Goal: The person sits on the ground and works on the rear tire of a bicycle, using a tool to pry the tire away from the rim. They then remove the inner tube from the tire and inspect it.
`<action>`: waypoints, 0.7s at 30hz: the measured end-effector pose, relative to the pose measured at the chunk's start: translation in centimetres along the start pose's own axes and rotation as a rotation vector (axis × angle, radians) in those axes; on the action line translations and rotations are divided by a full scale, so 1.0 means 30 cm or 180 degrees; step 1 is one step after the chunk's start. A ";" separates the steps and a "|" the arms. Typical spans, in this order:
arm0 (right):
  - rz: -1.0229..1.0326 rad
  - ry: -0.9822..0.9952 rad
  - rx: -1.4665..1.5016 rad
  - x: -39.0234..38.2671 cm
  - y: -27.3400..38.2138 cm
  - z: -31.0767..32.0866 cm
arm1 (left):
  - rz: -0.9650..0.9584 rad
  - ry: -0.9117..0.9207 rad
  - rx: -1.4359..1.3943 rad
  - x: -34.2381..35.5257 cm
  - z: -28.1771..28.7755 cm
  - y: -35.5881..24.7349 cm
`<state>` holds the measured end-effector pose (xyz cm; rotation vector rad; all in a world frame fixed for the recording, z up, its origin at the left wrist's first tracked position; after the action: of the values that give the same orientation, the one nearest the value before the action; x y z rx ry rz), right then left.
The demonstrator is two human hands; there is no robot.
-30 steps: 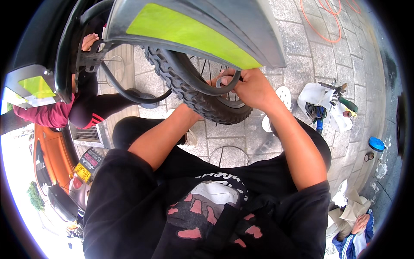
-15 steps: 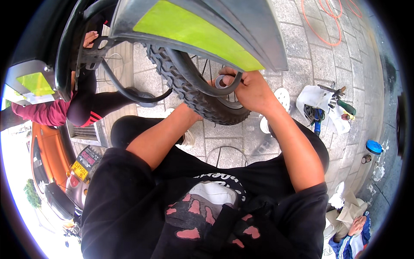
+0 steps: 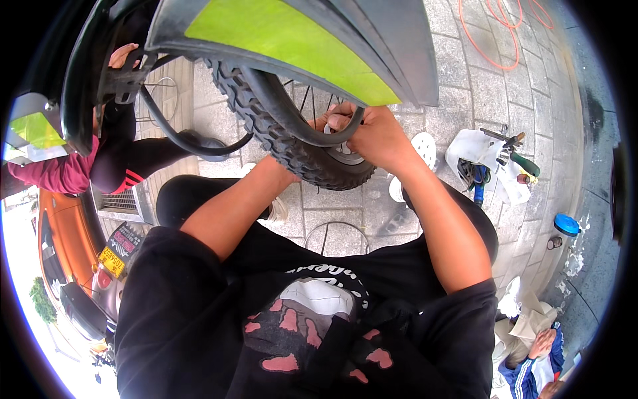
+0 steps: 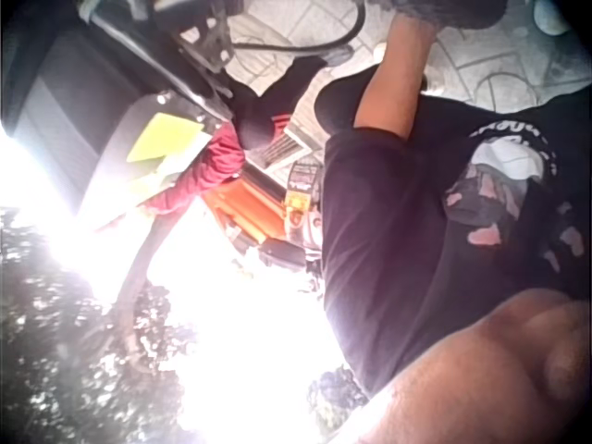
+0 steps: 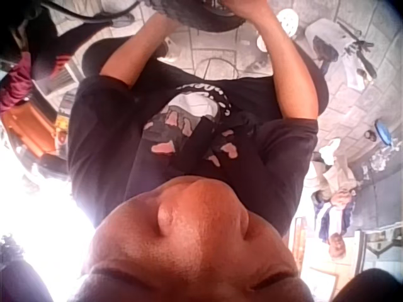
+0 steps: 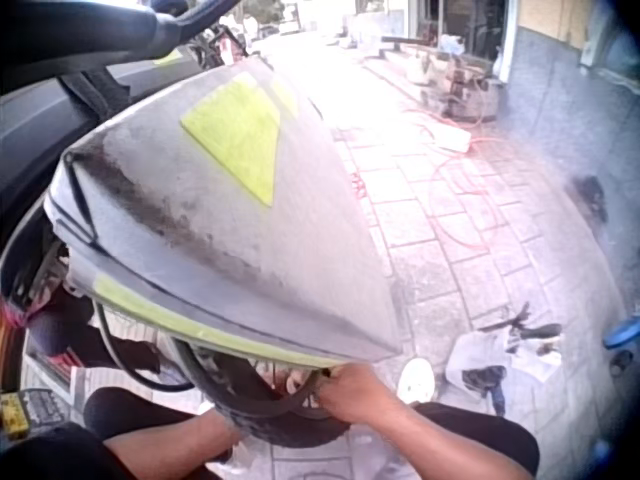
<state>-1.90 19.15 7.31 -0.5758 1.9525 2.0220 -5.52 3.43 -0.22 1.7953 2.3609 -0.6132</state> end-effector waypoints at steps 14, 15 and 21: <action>-0.0458 -0.0362 -0.0119 -0.028 0.016 -0.013 | 0.0068 -0.0689 0.1283 -0.010 -0.086 -0.032; -0.0181 -0.0330 -0.0367 -0.045 0.061 -0.019 | 0.0077 -0.0678 0.1212 -0.017 -0.092 -0.030; 0.0193 -0.0567 -0.1034 -0.029 -0.004 -0.021 | -0.0050 -0.0938 0.0669 -0.033 -0.059 -0.023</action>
<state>-1.02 18.59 7.59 -0.3905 1.5707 2.3588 -5.61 3.07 1.89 1.6269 2.1821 -1.0818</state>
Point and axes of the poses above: each hand's wrist, its own x-axis towards the middle knuckle, its own z-axis out of the back of the hand, y = z × x, the point moved 4 cm from there along x, towards the middle knuckle, and after that the axes turned 6 degrees about y, right-handed, at the moved point
